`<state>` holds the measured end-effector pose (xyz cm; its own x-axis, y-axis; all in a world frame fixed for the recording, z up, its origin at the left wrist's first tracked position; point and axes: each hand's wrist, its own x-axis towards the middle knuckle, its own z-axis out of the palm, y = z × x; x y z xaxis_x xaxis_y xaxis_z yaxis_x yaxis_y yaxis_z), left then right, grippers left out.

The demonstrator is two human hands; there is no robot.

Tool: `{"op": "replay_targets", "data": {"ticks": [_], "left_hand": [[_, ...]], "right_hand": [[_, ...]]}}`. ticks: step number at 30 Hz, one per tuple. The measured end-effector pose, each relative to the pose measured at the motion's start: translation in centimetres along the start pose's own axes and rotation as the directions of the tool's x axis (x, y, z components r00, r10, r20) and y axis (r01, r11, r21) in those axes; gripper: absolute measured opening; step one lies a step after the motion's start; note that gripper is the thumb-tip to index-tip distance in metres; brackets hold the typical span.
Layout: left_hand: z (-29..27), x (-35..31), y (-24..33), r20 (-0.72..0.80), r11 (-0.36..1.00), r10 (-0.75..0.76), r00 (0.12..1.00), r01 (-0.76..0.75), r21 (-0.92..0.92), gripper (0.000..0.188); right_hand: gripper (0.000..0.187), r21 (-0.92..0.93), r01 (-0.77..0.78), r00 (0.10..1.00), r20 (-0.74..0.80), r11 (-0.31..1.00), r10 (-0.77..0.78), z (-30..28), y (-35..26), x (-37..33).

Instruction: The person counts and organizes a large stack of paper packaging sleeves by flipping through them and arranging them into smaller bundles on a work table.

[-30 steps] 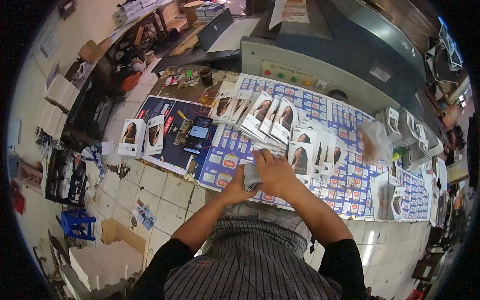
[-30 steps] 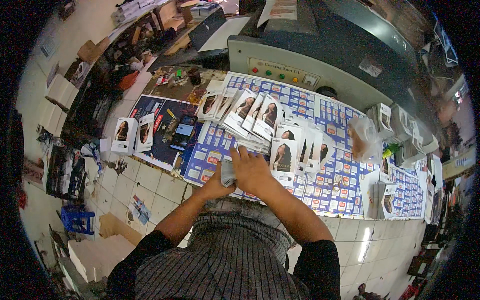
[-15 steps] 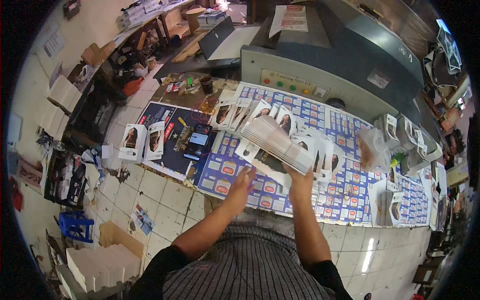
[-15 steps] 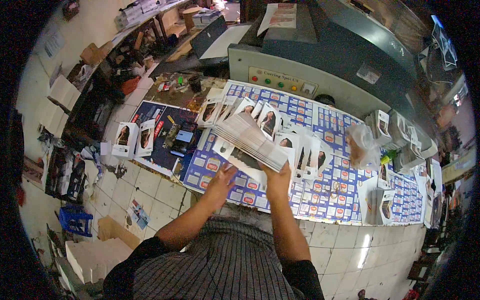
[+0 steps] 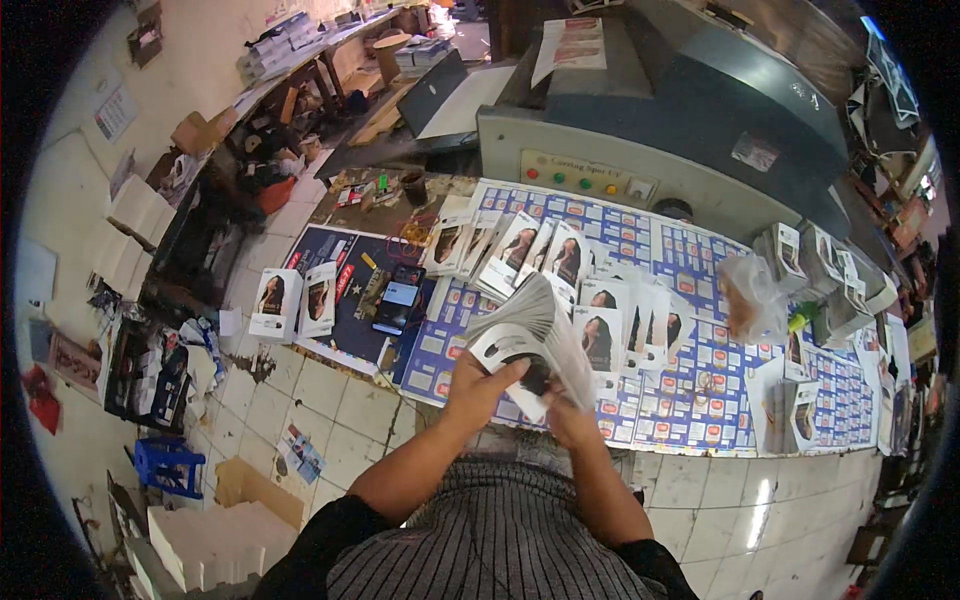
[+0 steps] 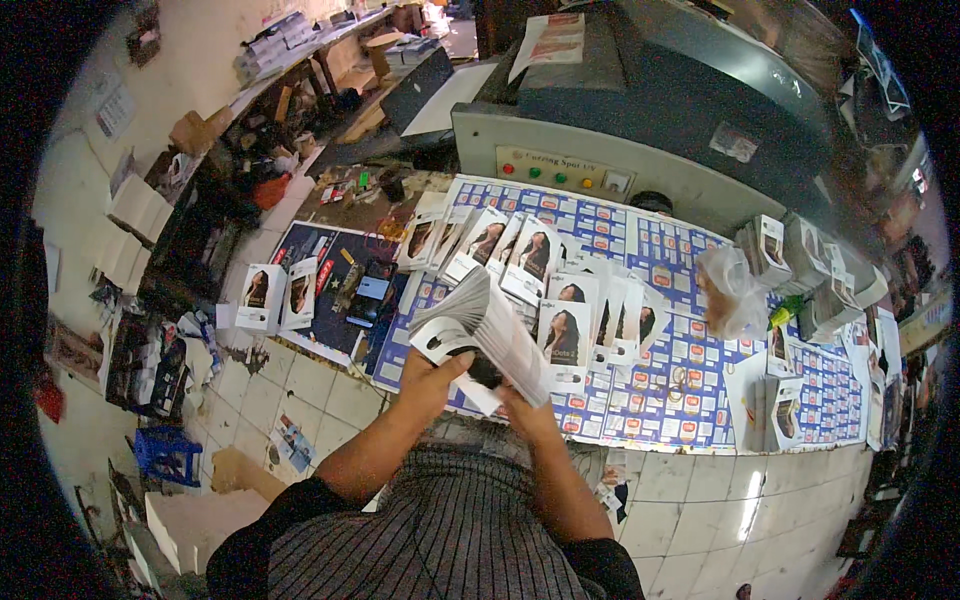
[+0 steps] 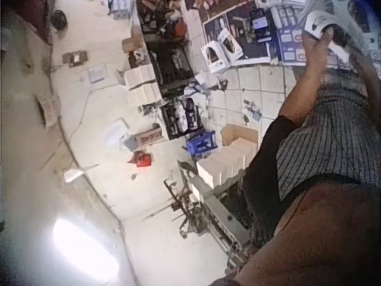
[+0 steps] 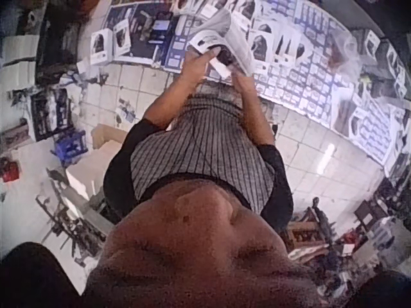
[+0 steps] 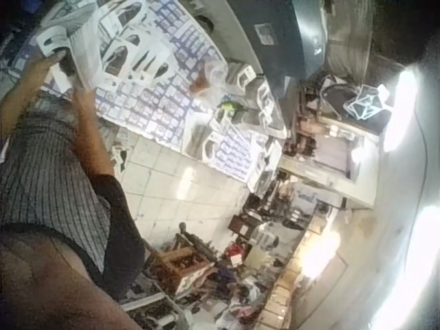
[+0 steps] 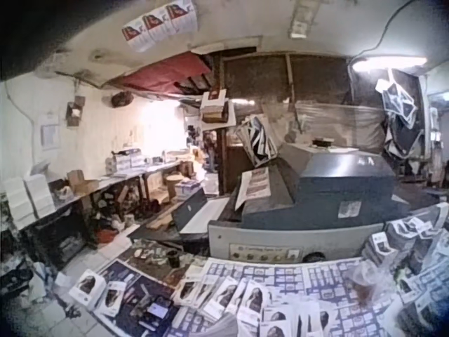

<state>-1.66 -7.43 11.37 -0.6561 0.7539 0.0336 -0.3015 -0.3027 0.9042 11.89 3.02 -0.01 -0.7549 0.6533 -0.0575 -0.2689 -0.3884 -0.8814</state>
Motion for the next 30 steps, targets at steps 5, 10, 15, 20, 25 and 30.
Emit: {"op": "replay_targets", "data": {"ticks": [5, 10, 15, 20, 25, 30], "left_hand": [[-3.7, -0.4, 1.8, 0.192, 0.982, -0.008, 0.981, -0.029, 0.188, 0.038], [-2.7, -1.2, 3.6, 0.403, 0.888, -0.083, 0.911, -0.116, 0.444, 0.036], [-3.0, -1.3, 3.6, 0.429, 0.848, -0.133, 0.893, -0.122, 0.516, 0.039], [-4.6, 0.1, 0.0, 0.166, 0.925, -0.243, 0.956, 0.178, 0.335, 0.049], [-7.0, 0.6, -4.1, 0.061, 0.885, -0.390, 0.919, 0.355, 0.302, 0.043], [-10.5, 2.8, -8.5, 0.000, 0.843, -0.478, 0.878, 0.459, 0.281, 0.039]], "right_hand": [[0.066, -0.183, -0.045, 0.994, 0.086, 0.982, 0.062, -4.7, -5.1, 0.9], [0.128, -0.004, 0.160, 0.909, 0.390, 0.987, -0.146, 1.2, -10.2, 0.2], [0.142, -0.190, 0.119, 0.889, 0.457, 0.975, -0.019, 1.3, -10.2, -0.4], [0.126, -0.438, 0.142, 0.953, 0.304, 0.888, -0.002, 3.5, -8.0, -1.3], [0.101, -0.498, -0.107, 0.988, 0.040, 0.860, 0.147, 3.4, -4.6, -0.1], [0.087, -0.755, -0.010, 0.998, -0.050, 0.655, -0.042, 1.8, -0.2, 2.7]]}}
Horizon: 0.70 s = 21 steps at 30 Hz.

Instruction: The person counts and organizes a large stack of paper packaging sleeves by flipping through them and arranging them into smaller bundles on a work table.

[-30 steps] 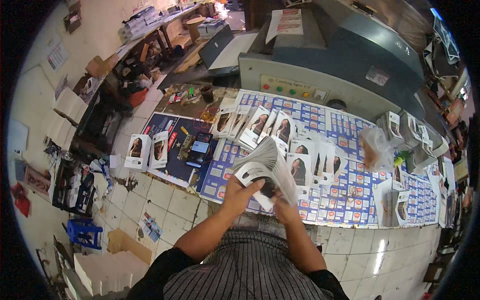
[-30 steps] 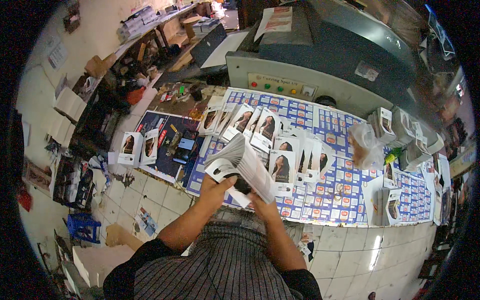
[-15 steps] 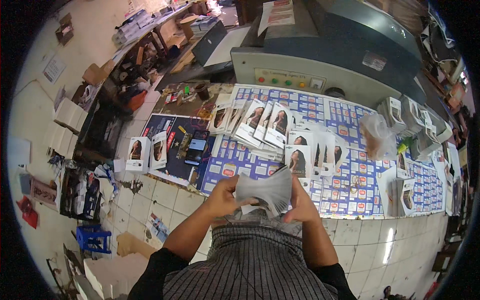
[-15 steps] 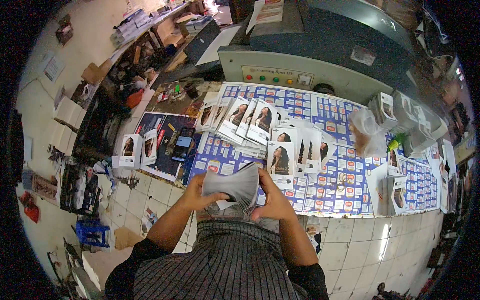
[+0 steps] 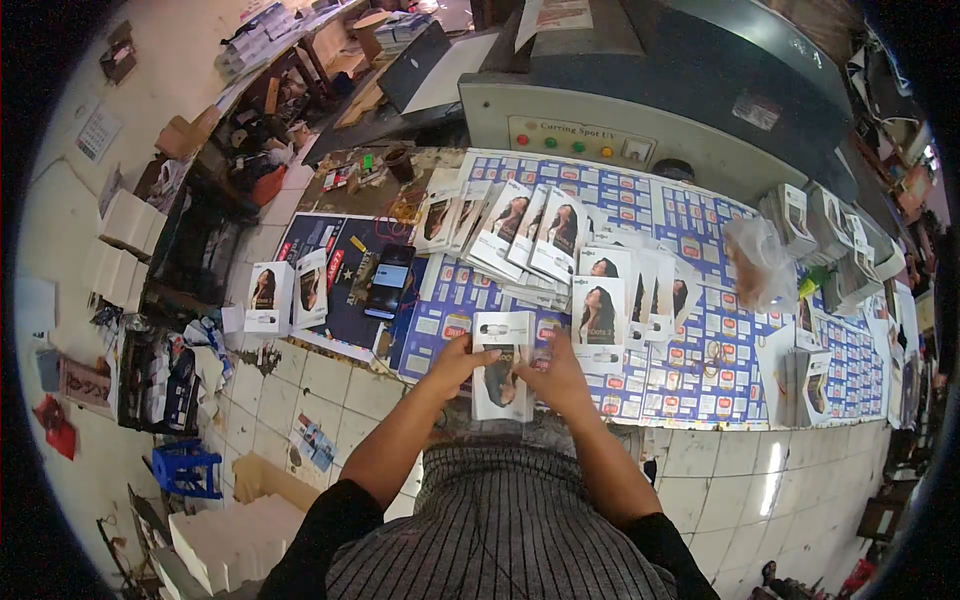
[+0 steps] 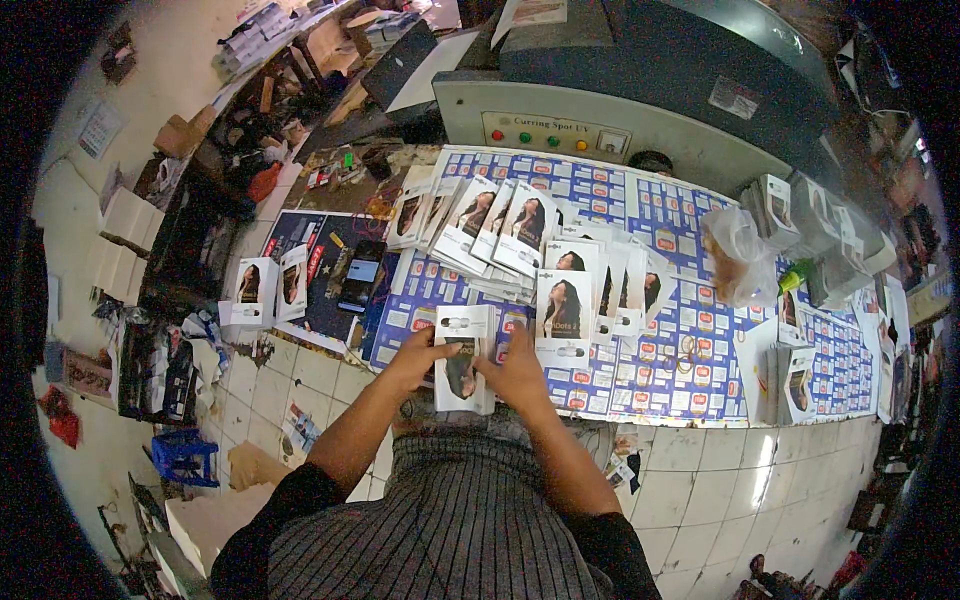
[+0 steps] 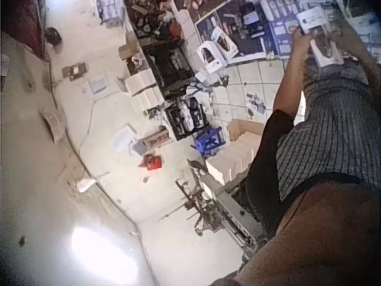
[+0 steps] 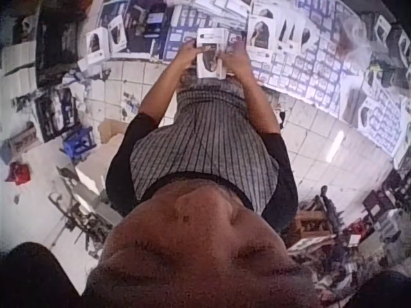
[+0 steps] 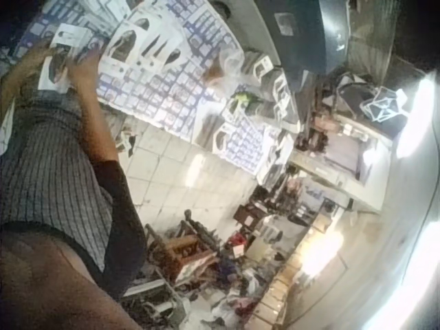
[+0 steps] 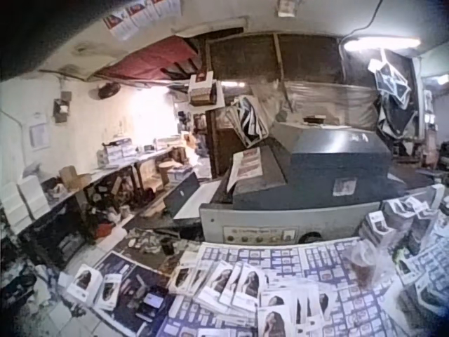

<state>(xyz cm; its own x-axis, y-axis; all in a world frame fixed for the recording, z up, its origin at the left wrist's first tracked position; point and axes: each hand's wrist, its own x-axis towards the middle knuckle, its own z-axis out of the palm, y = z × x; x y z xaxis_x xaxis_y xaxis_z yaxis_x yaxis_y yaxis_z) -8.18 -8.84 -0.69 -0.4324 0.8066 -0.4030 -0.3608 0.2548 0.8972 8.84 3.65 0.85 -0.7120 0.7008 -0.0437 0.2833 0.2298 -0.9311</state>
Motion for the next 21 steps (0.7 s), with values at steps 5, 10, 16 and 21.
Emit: {"op": "replay_targets", "data": {"ticks": [5, 10, 16, 21], "left_hand": [[-3.8, 0.8, -2.4, 0.198, 0.895, 0.095, 0.976, -0.171, 0.413, 0.060], [-4.4, 1.1, -2.2, 0.073, 0.945, -0.185, 0.980, 0.157, 0.286, 0.055], [-3.9, 1.3, -3.2, -0.002, 0.944, -0.114, 0.993, 0.108, -0.313, 0.053], [-3.3, 0.6, -1.0, 0.014, 0.945, -0.192, 0.981, 0.189, -0.267, 0.052]], "right_hand": [[0.081, -0.403, 0.687, 0.726, 0.399, 0.604, -0.560, 7.9, -8.3, 2.0], [0.088, -0.471, 0.542, 0.800, 0.543, 0.696, -0.256, 7.8, -3.2, 6.1], [0.092, -0.310, 0.642, 0.712, 0.580, 0.701, -0.396, 6.7, -0.6, 6.9], [0.094, -0.232, 0.607, 0.745, 0.501, 0.760, -0.442, 7.3, -0.3, 7.6]]}}
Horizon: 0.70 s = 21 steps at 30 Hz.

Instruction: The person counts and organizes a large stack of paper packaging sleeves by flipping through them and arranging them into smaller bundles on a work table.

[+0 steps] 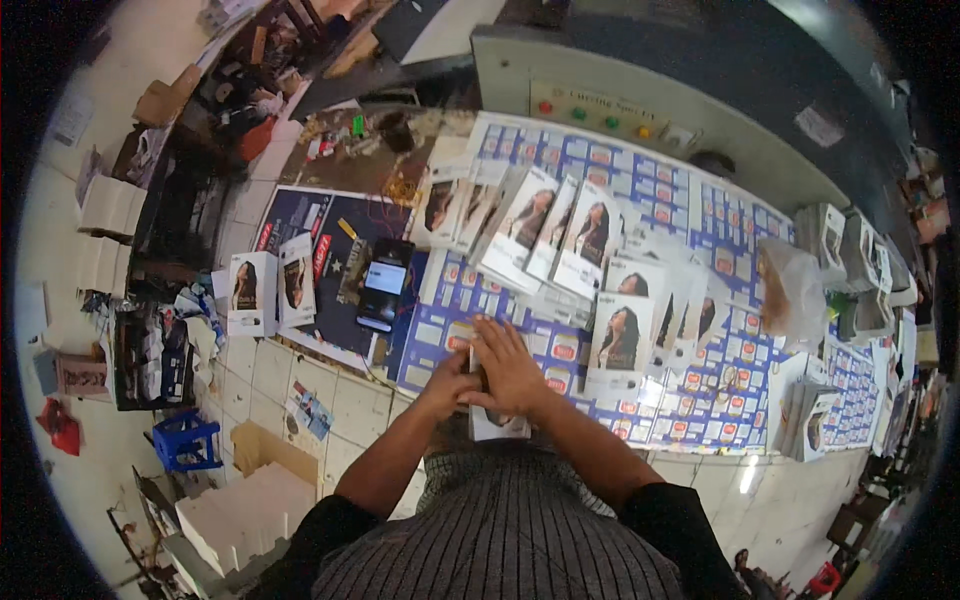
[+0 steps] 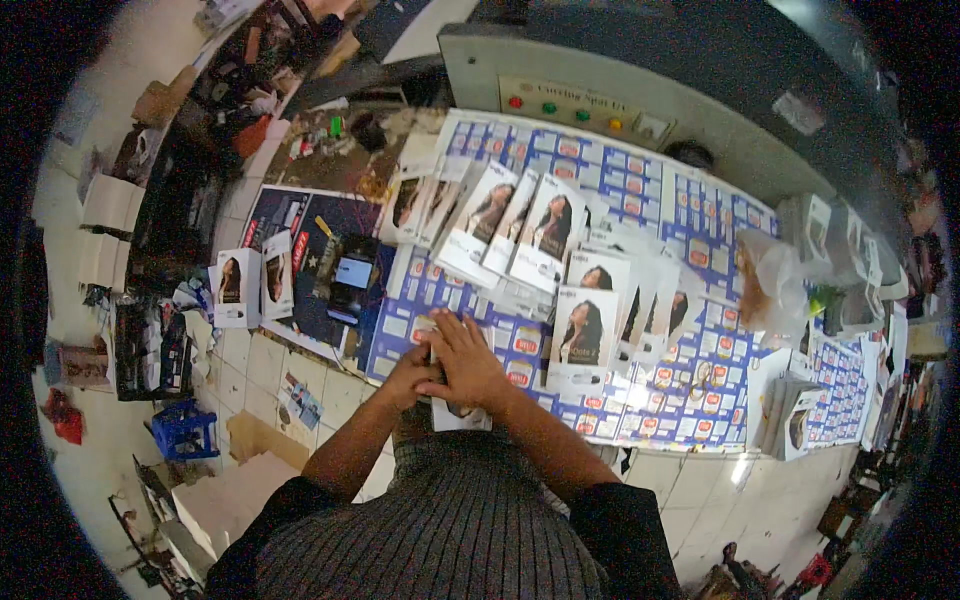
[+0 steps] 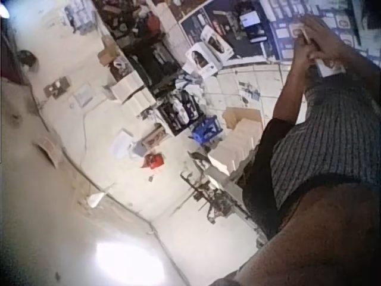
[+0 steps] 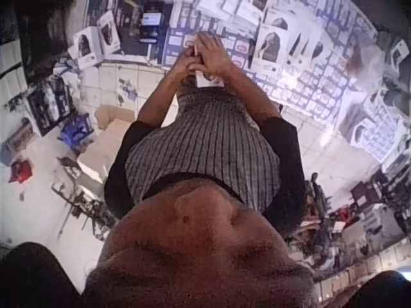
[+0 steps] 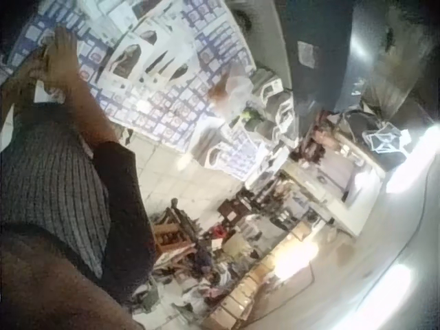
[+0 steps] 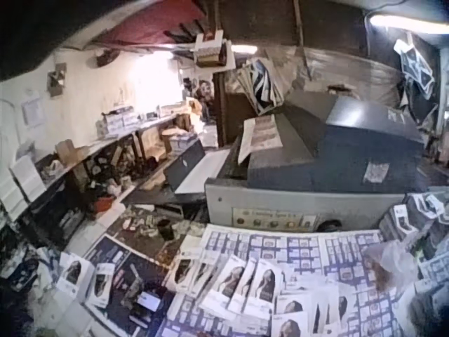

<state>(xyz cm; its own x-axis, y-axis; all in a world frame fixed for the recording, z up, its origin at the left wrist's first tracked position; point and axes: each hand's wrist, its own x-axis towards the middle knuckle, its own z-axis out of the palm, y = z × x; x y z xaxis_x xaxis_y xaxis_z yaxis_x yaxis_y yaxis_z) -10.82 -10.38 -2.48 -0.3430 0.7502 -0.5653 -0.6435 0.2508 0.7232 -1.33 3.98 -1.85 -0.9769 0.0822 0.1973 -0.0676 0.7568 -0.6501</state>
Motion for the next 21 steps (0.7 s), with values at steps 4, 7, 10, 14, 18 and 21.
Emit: {"op": "replay_targets", "data": {"ticks": [4, 7, 10, 14, 18, 21], "left_hand": [[-0.9, 1.3, -2.4, -0.114, 0.991, 0.085, 0.990, -0.072, 0.112, 0.048], [0.6, 0.7, -0.6, -0.091, 0.981, -0.043, 0.995, 0.059, 0.185, 0.048], [0.2, 0.6, -0.8, -0.088, 0.979, -0.006, 0.996, 0.024, 0.204, 0.048], [1.6, 0.5, 1.0, -0.087, 0.970, -0.014, 0.996, 0.034, 0.239, 0.044], [0.7, 1.4, 0.4, -0.133, 0.985, -0.127, 0.983, 0.141, 0.100, 0.043], [0.3, 1.4, -1.0, -0.180, 0.992, 0.021, 0.984, 0.002, 0.125, 0.042]], "right_hand": [[0.084, -0.094, -0.020, 0.999, -0.032, 0.995, 0.017, -1.1, -0.7, 3.0], [0.074, -0.223, 0.058, 0.997, 0.054, 0.973, -0.047, -2.1, 1.3, 5.6], [0.072, -0.165, 0.016, 0.992, 0.123, 0.986, 0.005, -1.5, 2.6, 4.5], [0.052, -0.113, 0.040, 0.998, -0.048, 0.993, -0.046, -1.3, 3.7, 3.6], [0.048, -0.328, 0.126, 0.978, -0.115, 0.936, -0.172, -1.6, 3.1, 4.9], [0.054, -0.479, -0.114, 0.979, -0.205, 0.870, 0.015, -0.4, -0.3, 3.4]]}}
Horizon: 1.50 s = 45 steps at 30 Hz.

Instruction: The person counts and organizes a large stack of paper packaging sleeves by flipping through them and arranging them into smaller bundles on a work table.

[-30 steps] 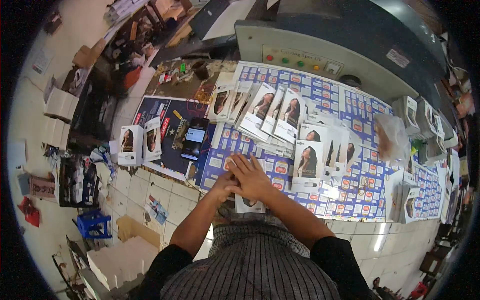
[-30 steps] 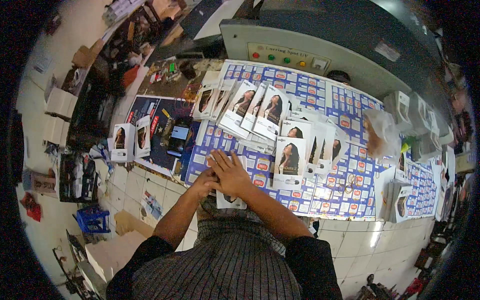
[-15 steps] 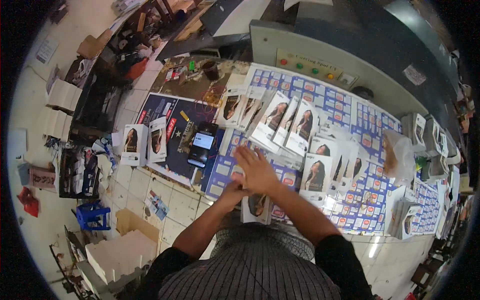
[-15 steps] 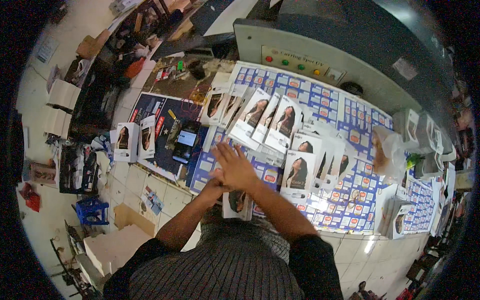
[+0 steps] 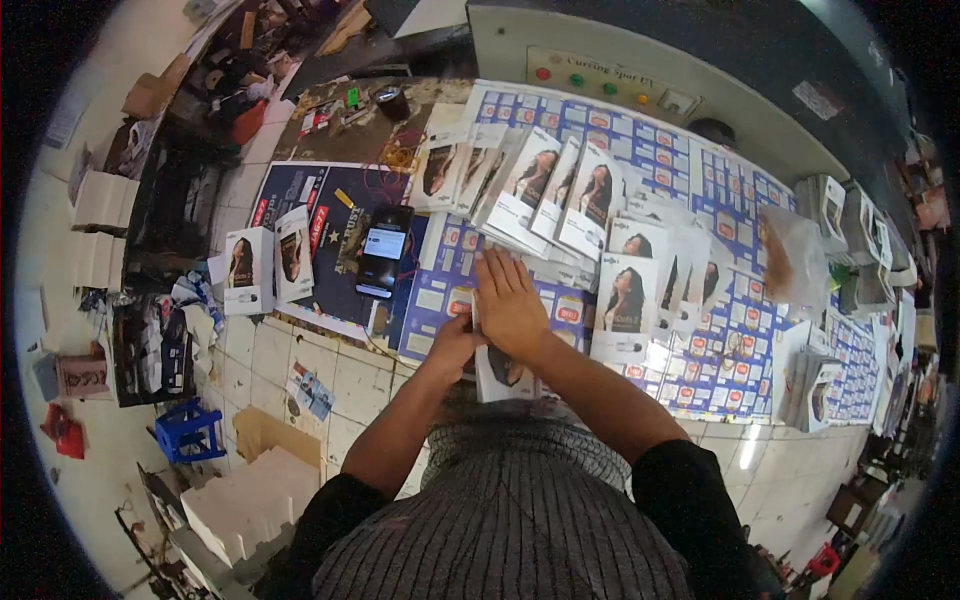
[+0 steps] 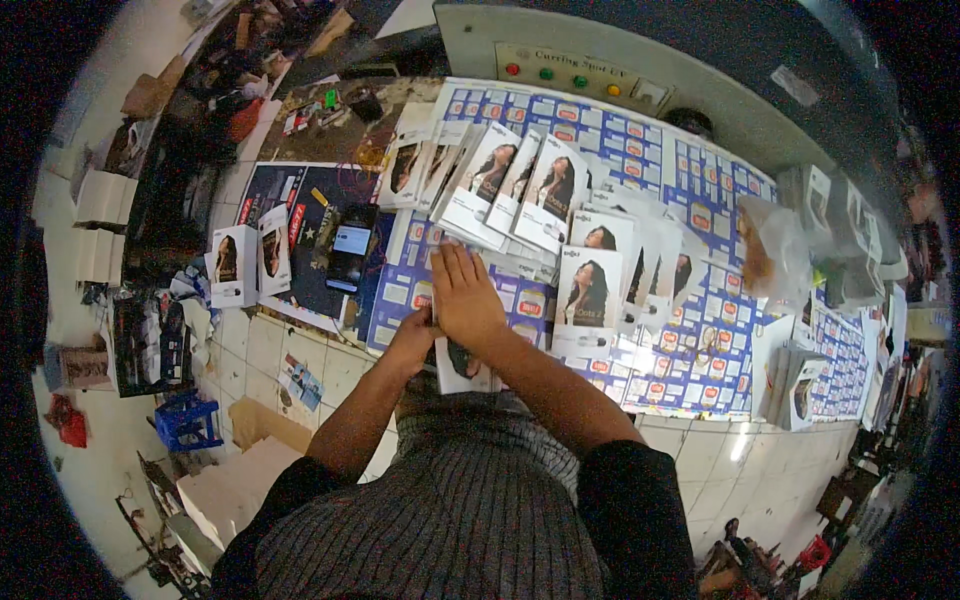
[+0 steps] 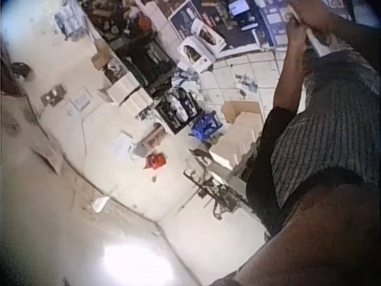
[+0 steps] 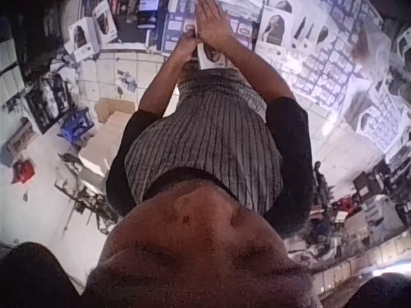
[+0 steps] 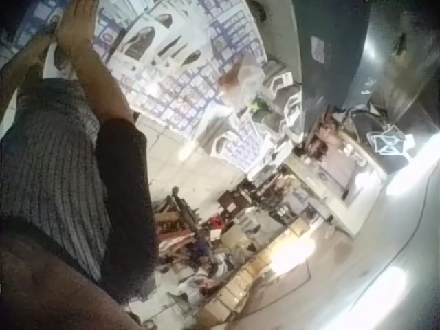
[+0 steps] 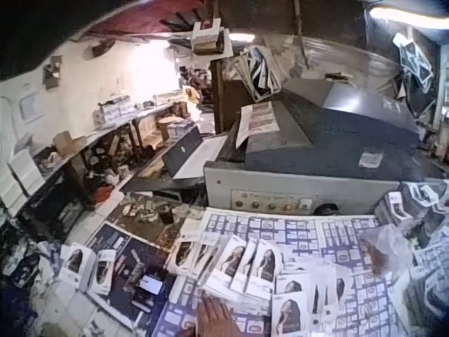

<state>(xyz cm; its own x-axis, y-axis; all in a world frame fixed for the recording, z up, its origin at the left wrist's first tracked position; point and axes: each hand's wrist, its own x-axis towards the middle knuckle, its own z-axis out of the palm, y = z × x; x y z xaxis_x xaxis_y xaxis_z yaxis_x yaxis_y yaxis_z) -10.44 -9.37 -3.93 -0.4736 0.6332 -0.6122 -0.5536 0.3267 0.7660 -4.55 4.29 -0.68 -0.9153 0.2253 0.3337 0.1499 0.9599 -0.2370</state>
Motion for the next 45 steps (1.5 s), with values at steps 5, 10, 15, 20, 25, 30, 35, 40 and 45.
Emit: {"op": "replay_targets", "data": {"ticks": [5, 10, 15, 20, 25, 30, 35, 40, 45], "left_hand": [[-0.4, 0.6, -0.3, 0.046, 0.998, -0.059, 0.997, 0.058, 0.023, 0.041], [-0.2, 0.7, -0.2, 0.073, 1.000, -0.030, 0.997, 0.030, 0.002, 0.044], [-0.1, 0.3, -0.5, 0.048, 0.999, -0.049, 0.998, 0.049, -0.003, 0.038], [0.1, 0.0, 0.2, 0.047, 0.997, -0.055, 0.997, 0.058, -0.052, 0.042], [0.3, -1.1, 1.2, 0.059, 0.999, -0.037, 0.998, 0.036, 0.019, 0.044], [1.1, -0.9, 3.0, -0.030, 0.682, 0.224, 0.974, -0.135, 0.718, 0.047], [4.4, 2.3, 5.6, 0.161, -0.034, 0.720, 0.675, -0.197, 0.980, 0.045], [3.5, 6.1, 3.4, 0.097, -0.005, 0.712, 0.695, -0.133, 0.991, 0.051], [2.4, 5.8, 3.3, 0.150, 0.035, 0.785, 0.601, -0.285, 0.958, 0.051]], "right_hand": [[0.063, 0.128, -0.166, 0.983, 0.097, 0.978, 0.154, 0.2, 0.3, -4.8], [0.066, 0.257, -0.153, 0.988, 0.040, 0.954, 0.148, 0.2, 1.2, -5.4], [0.069, 0.191, -0.175, 0.983, 0.091, 0.966, 0.161, -0.2, 0.2, -6.9], [0.065, 0.238, -0.197, 0.969, 0.193, 0.951, 0.152, -1.8, -0.8, -9.2], [0.053, 0.193, -0.210, 0.965, 0.197, 0.959, 0.172, -1.4, -1.1, -9.1], [0.053, 0.086, -0.227, 0.947, 0.252, 0.970, 0.199, -1.5, -0.8, -9.2], [0.051, 0.094, -0.236, 0.943, 0.260, 0.967, 0.205, -1.4, -1.8, -8.9], [0.052, 0.137, -0.257, 0.939, 0.271, 0.957, 0.213, -1.4, -1.4, -8.6], [0.053, 0.168, -0.258, 0.944, 0.254, 0.951, 0.211, -1.4, -1.0, -8.1]]}}
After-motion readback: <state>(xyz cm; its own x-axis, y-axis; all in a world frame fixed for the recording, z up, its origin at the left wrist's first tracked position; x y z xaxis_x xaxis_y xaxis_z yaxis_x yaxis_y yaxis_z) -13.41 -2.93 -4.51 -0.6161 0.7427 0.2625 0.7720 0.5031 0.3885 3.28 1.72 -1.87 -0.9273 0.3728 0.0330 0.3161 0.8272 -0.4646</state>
